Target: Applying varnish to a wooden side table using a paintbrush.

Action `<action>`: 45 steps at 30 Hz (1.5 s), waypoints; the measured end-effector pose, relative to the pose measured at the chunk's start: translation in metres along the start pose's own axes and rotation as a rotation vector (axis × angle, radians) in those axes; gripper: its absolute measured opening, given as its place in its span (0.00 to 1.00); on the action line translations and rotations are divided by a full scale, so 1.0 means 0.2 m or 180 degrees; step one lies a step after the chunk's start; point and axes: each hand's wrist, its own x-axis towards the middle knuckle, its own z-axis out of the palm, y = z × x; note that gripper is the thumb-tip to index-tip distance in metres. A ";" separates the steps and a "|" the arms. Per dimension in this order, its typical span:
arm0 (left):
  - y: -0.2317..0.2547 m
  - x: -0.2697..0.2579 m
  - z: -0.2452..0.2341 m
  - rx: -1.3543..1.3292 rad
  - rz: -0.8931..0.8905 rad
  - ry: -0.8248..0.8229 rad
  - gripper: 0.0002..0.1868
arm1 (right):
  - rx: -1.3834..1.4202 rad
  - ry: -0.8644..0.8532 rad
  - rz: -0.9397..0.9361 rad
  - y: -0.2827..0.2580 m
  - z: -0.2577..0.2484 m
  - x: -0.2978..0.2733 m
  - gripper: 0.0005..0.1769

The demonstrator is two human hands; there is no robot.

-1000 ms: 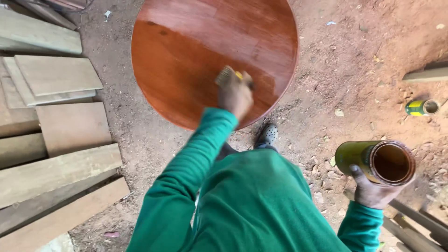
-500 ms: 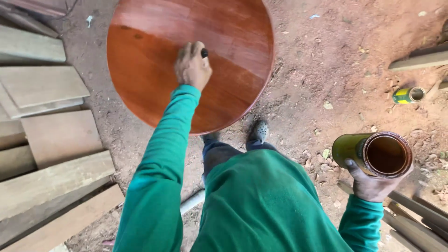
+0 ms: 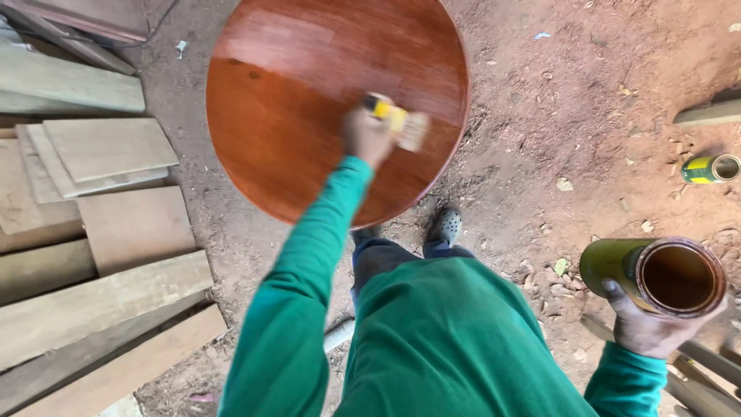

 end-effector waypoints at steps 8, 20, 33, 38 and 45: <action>-0.43 0.37 -0.39 0.3407 0.1102 0.0246 0.21 | -0.0402 0.0156 0.0016 -0.10 0.06 -0.10 0.56; -0.18 0.36 -0.39 -0.0802 -0.0752 -0.0565 0.13 | -0.0403 0.0083 -0.0101 -0.39 0.41 -0.08 0.58; -0.70 0.78 -0.87 0.2214 0.0738 0.0282 0.07 | -0.0233 0.0302 0.0070 -0.77 0.60 -0.31 0.52; -0.34 0.41 -0.43 0.0957 0.1160 -0.0174 0.07 | 0.0049 0.0263 0.0427 -0.84 0.65 -0.33 0.47; -1.02 1.03 -1.08 0.0527 -0.0339 0.0013 0.07 | -0.0398 0.0231 0.0473 -0.93 0.71 -0.33 0.41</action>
